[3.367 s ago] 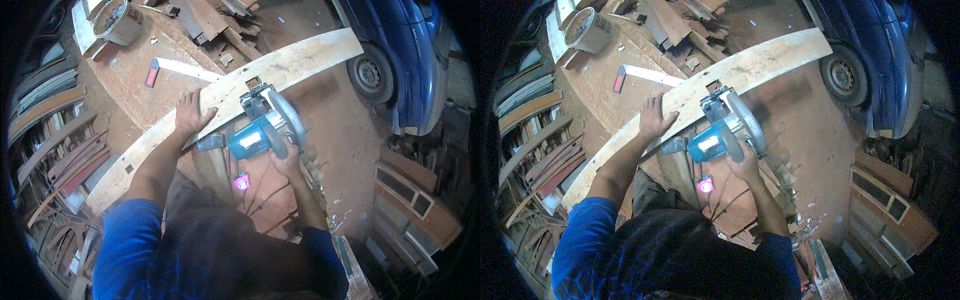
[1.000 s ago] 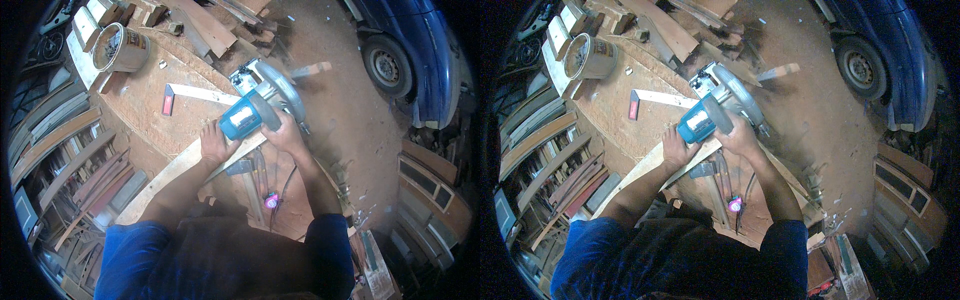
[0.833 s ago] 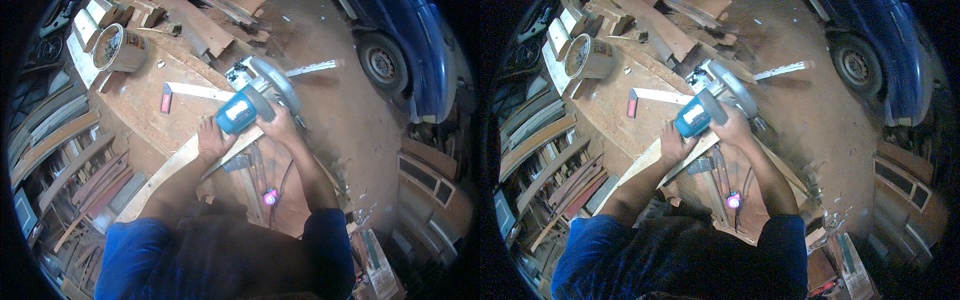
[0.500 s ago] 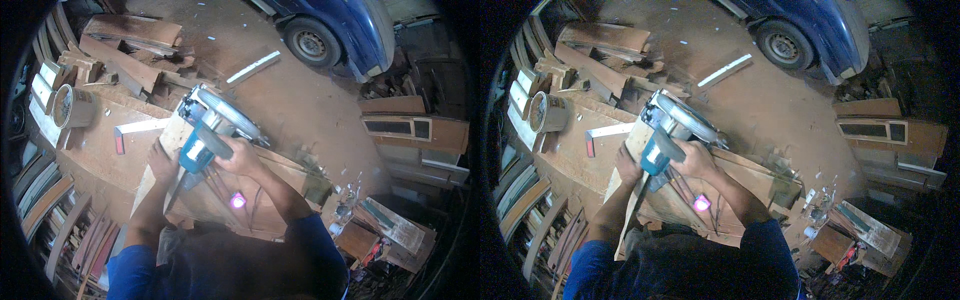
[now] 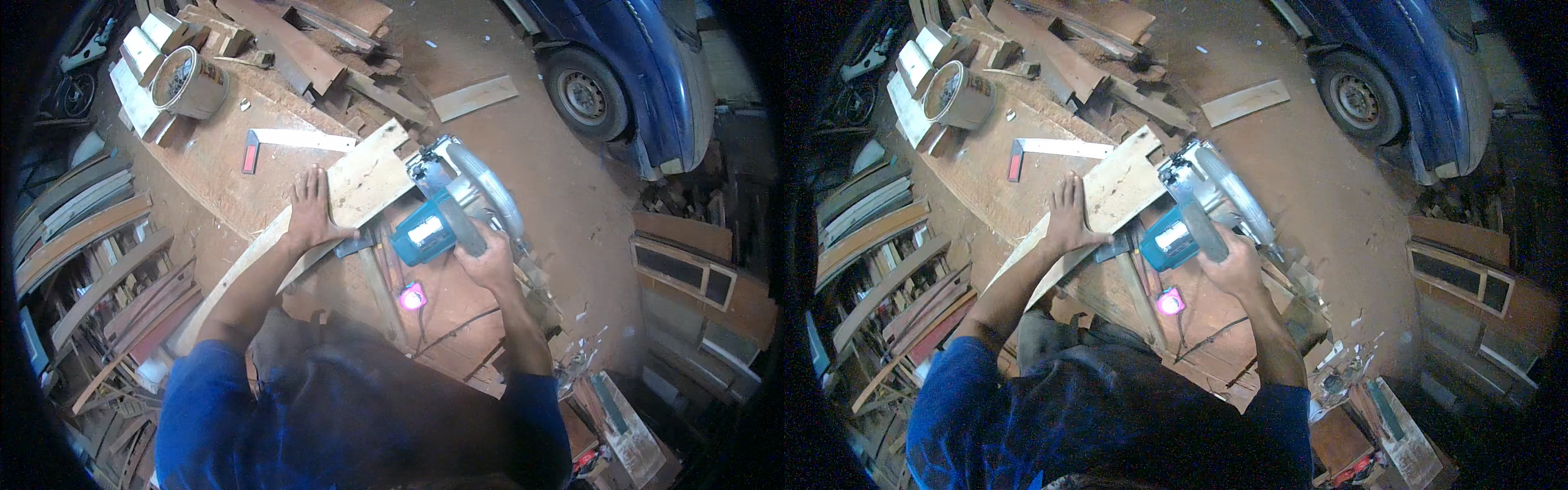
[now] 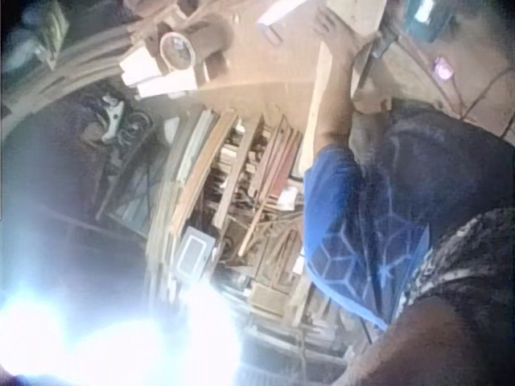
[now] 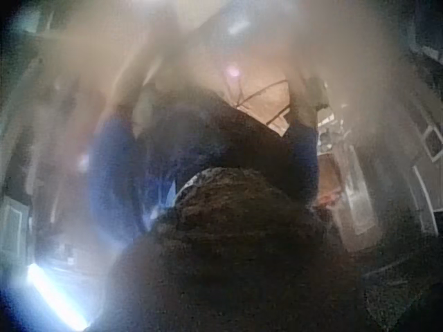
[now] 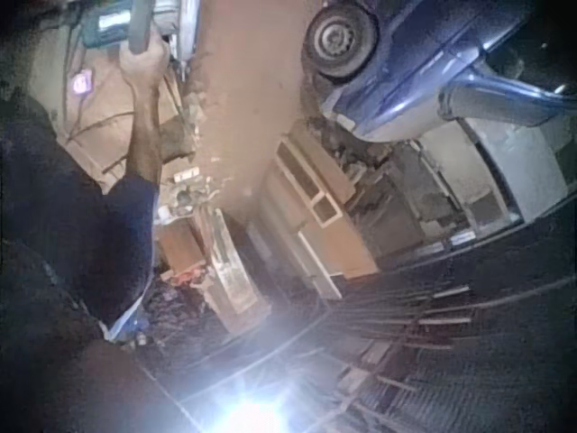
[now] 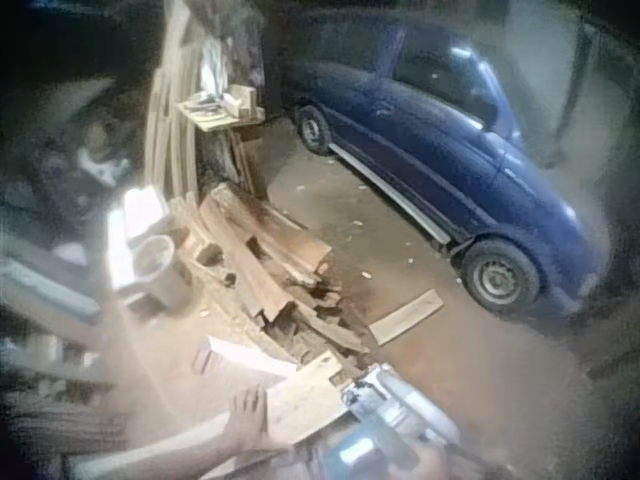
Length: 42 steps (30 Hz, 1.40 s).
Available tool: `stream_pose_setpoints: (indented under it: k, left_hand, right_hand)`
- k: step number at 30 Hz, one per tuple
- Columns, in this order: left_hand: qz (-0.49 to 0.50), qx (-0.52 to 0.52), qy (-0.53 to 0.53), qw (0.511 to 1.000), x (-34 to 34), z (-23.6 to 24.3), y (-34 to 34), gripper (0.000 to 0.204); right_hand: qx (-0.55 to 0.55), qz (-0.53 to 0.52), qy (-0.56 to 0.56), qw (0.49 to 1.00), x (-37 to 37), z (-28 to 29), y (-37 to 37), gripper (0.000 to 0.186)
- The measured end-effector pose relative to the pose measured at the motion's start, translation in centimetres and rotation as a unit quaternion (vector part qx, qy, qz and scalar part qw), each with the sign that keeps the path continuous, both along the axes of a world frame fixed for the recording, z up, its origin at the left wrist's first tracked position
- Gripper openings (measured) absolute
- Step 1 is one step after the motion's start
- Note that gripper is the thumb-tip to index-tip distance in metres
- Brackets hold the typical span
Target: The person measures a long piece of wood with a tape measure and marks it. They then use a circular saw to cut the wood into smaller sections on a workbench. The person handles the cut pieces and continues cutting the remaining length of the board.
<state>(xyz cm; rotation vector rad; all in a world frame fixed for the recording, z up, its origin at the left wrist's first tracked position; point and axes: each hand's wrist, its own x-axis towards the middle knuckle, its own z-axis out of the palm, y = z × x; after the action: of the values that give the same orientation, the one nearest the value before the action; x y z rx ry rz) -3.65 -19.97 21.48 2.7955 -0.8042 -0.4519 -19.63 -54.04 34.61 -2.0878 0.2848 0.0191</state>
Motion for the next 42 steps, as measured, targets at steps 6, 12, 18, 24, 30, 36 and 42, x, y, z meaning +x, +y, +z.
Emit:
stream_pose_setpoints:
  k: [6, 12, 18, 24, 30, 36, 42]
  left_hand:
    - [-0.08, -0.007, 0.057, 0.995, -1.2, 1.5, -1.1, 0.157]
    - [-0.063, -0.055, -0.005, 0.996, 3.1, 3.5, -5.8, 0.157]
    - [-0.015, -0.043, 0.002, 0.999, 7.5, -0.2, -6.8, 0.155]
    - [0.009, -0.087, -0.029, 0.996, 7.9, -4.3, -5.2, 0.14]
    - [0.235, -0.042, -0.03, 0.971, 5.7, -2.6, -4.3, 0.094]
    - [0.228, -0.024, -0.037, 0.973, 6.4, -3.9, -5.2, 0.091]
    - [0.235, 0.023, 0.0, 0.972, 6.7, -4.0, -5.3, 0.093]
  right_hand:
    - [-0.033, -0.025, 0.016, 0.999, -1.6, 0.6, -0.4, 0.042]
    - [-0.047, -0.087, 0.013, 0.995, -3.1, 3.9, -0.7, 0.043]
    - [0.052, -0.123, 0.009, 0.991, -1.7, 2.7, -1.9, 0.033]
    - [0.046, -0.076, 0.045, 0.995, 0.0, -0.7, -1.3, 0.031]
    - [0.026, -0.03, 0.02, 0.999, -0.3, -3.9, -1.7, 0.042]
    - [0.052, -0.009, 0.016, 0.998, 0.9, -6.7, -1.6, 0.038]
    - [0.053, 0.025, 0.07, 0.996, 1.4, -8.4, -2.1, 0.045]
